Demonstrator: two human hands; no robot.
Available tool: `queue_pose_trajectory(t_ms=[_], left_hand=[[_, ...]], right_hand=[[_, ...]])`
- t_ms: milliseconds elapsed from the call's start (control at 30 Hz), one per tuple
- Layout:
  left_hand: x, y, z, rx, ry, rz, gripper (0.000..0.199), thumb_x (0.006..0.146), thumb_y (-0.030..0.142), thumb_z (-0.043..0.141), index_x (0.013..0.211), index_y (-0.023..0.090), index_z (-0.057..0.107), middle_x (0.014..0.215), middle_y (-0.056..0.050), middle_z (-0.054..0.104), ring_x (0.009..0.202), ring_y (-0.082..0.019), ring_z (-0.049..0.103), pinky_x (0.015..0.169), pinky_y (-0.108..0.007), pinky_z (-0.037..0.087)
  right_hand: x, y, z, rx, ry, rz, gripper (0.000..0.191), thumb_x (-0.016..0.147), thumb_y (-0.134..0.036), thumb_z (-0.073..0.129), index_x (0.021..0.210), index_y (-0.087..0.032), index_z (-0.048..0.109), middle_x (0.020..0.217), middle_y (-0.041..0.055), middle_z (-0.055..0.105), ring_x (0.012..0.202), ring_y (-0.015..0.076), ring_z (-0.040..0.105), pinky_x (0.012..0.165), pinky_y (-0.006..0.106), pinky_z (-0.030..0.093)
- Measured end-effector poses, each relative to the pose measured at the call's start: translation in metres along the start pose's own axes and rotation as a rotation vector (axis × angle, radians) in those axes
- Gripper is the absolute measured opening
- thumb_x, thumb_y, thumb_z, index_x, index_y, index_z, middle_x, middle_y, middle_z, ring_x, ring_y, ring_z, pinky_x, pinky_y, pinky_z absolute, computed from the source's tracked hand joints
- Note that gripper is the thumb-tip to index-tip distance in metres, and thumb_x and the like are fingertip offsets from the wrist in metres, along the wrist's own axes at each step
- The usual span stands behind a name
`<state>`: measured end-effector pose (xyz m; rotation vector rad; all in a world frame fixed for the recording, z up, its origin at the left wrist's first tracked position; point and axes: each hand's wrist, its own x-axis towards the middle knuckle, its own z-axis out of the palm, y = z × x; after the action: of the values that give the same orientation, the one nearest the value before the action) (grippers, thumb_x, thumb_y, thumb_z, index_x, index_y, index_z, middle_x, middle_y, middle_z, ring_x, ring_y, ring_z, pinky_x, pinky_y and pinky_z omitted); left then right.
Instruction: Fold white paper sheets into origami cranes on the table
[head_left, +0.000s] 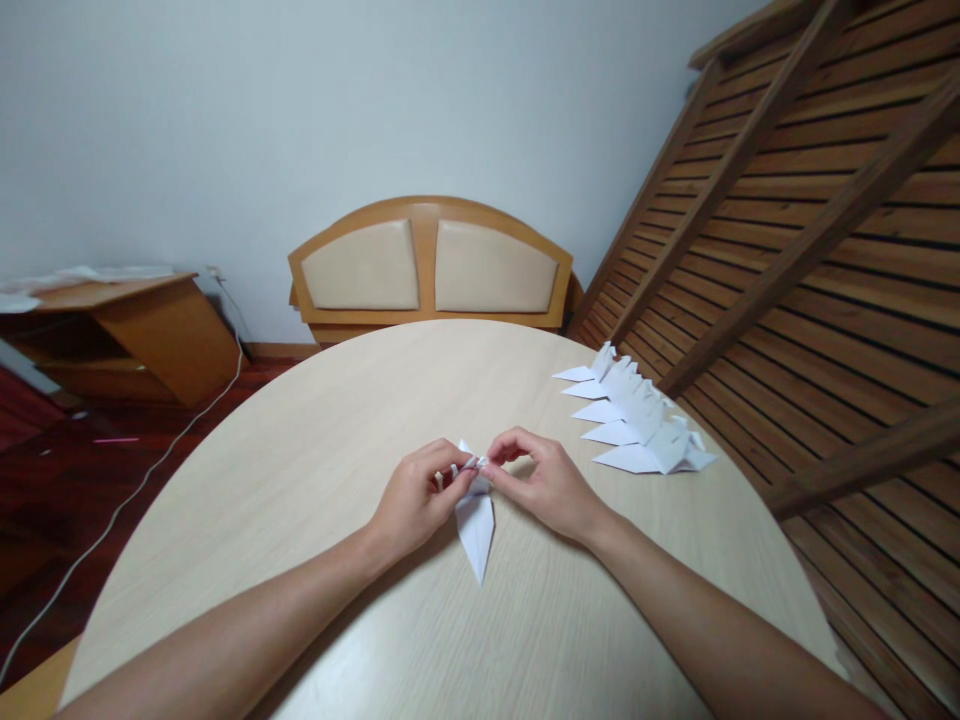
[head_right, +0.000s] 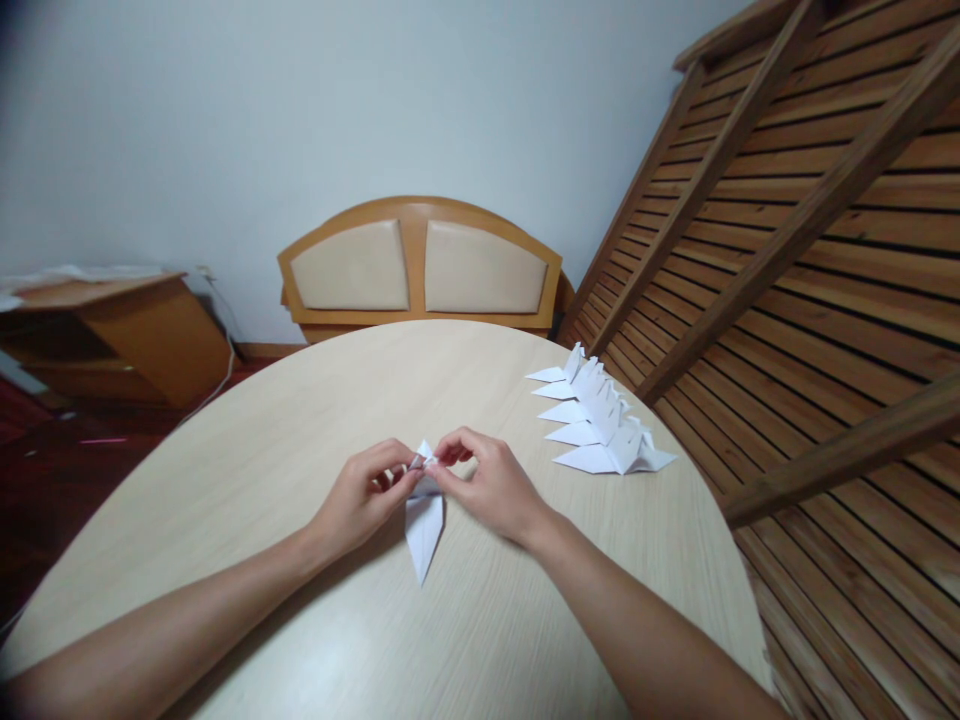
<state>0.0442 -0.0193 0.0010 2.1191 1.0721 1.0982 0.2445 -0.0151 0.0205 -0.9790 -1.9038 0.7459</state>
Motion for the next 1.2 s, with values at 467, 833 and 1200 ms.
queue_pose_trajectory(t_ms=[467,833,1200], left_hand=[[0.0011,0.0029,0.0011,0.008,-0.001,-0.014,0.017,0.094,0.027,0.059,0.089,0.018,0.072,0.078,-0.003,0.064,0.068,-0.013,0.057,0.059,-0.022,0.042],[0.0014,-0.0013,0.0035,-0.025,0.008,-0.067,0.014,0.092,0.027,0.062,0.094,0.017,0.071,0.083,-0.004,0.07,0.065,-0.012,0.059,0.056,-0.021,0.044],[0.001,-0.0022,0.0034,-0.085,0.043,-0.149,0.019,0.092,0.033,0.06,0.09,0.017,0.07,0.076,-0.003,0.073,0.059,-0.012,0.061,0.053,-0.022,0.045]], right_hand=[[0.0009,-0.0017,0.0005,0.008,-0.01,-0.054,0.005,0.09,-0.02,0.067,0.086,-0.02,0.071,0.088,0.0028,0.07,0.085,0.0167,0.065,0.081,0.032,0.05],[0.0001,-0.0012,0.0041,-0.02,-0.011,-0.057,0.006,0.09,-0.016,0.064,0.087,-0.02,0.067,0.087,0.0009,0.069,0.083,0.0153,0.063,0.078,0.03,0.049],[-0.0018,0.0015,0.004,-0.049,0.086,-0.127,0.003,0.09,-0.022,0.067,0.089,-0.023,0.069,0.09,0.0024,0.073,0.086,0.018,0.068,0.081,0.033,0.053]])
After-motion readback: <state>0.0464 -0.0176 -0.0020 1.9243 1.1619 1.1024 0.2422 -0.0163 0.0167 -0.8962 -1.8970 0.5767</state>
